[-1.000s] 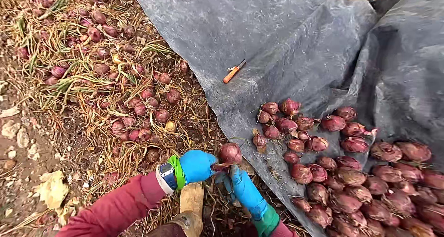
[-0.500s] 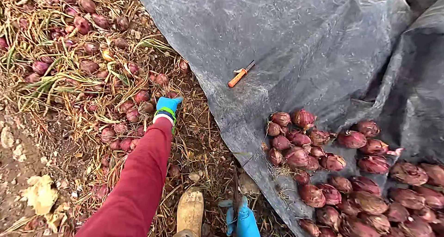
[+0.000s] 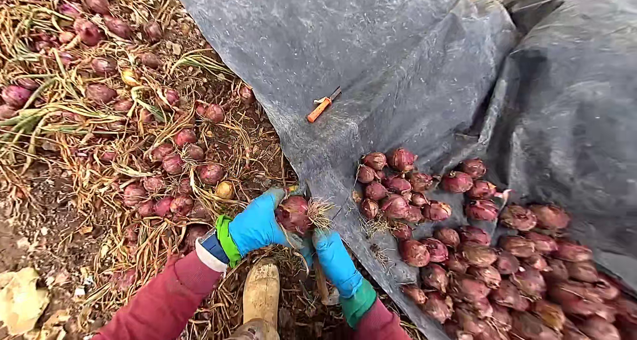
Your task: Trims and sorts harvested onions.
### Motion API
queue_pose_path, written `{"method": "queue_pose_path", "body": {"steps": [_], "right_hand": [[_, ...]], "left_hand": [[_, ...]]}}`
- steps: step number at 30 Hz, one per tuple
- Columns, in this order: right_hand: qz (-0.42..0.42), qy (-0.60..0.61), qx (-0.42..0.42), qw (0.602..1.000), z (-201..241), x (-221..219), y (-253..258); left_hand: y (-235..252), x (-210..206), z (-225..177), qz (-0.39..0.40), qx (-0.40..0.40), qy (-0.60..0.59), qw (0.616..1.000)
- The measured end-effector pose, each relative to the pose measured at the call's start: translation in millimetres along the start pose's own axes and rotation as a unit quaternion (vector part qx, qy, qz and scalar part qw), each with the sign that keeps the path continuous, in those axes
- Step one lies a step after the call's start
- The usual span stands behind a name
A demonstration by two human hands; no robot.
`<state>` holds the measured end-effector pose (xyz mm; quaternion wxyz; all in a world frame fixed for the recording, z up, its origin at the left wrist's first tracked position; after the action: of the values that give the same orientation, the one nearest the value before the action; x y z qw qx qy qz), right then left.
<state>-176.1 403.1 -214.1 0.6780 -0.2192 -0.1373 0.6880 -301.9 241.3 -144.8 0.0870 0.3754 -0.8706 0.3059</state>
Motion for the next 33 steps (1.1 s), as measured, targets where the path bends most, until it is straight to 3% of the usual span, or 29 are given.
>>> {"method": "queue_pose_path", "body": {"steps": [7, 12, 16, 19, 21, 23, 24, 26, 28, 30, 32, 33], "right_hand": [[0.006, -0.07, 0.068, 0.995, 16.8, 4.8, -44.4], [0.007, -0.131, 0.094, 0.987, 13.9, -4.5, -47.9], [-0.004, -0.142, 0.096, 0.985, -3.3, -9.1, -38.4], [-0.056, -0.16, 0.141, 0.975, -12.4, -1.5, -39.1], [-0.13, -0.178, 0.126, 0.967, -7.6, 13.9, -47.2], [-0.206, -0.153, 0.085, 0.963, -2.2, 36.4, -46.0], [-0.228, -0.106, 0.071, 0.965, -1.0, 46.5, -41.9], [-0.262, 0.044, 0.054, 0.963, 4.1, 68.5, -33.6], [-0.283, 0.147, 0.06, 0.946, 10.0, 88.0, -32.5], [-0.261, 0.176, 0.08, 0.946, 11.3, 93.4, -44.1], [-0.204, 0.107, 0.061, 0.971, 6.6, 81.7, -59.9], [-0.153, 0.023, 0.008, 0.988, -4.0, 71.9, -70.9]], "left_hand": [[-56.9, -6.6, 16.2, 0.051, 0.085, -0.127, 0.987], [-74.7, -15.5, 15.6, 0.169, 0.052, -0.227, 0.958], [-65.1, -33.2, 18.3, 0.166, 0.14, -0.254, 0.942], [-49.9, -34.2, 9.7, 0.186, 0.157, -0.189, 0.951], [-27.7, -37.0, -13.0, 0.192, 0.096, -0.037, 0.976], [-5.1, -45.7, -55.7, 0.144, -0.012, 0.196, 0.97], [7.6, -52.7, -75.6, 0.11, -0.094, 0.294, 0.945], [39.8, -62.9, -105.0, 0.056, -0.236, 0.366, 0.899], [57.9, -58.7, -118.6, 0.024, -0.22, 0.343, 0.913], [52.6, -39.2, -102.4, -0.035, -0.166, 0.263, 0.95], [49.2, 0.2, -56.2, -0.108, -0.061, 0.203, 0.971], [51.8, 24.6, -24.3, -0.148, 0.01, 0.198, 0.969]]}}
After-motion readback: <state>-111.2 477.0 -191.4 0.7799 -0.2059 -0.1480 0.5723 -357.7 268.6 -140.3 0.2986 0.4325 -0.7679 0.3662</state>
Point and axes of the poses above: each hand's wrist, its own y-axis towards the middle knuckle, its own x-axis out of the back of the hand, z = x × y, the point moved 4 cm from there along y, towards the middle knuckle, and after that the axes turned 3 degrees about -y, right-handed, at the moved point
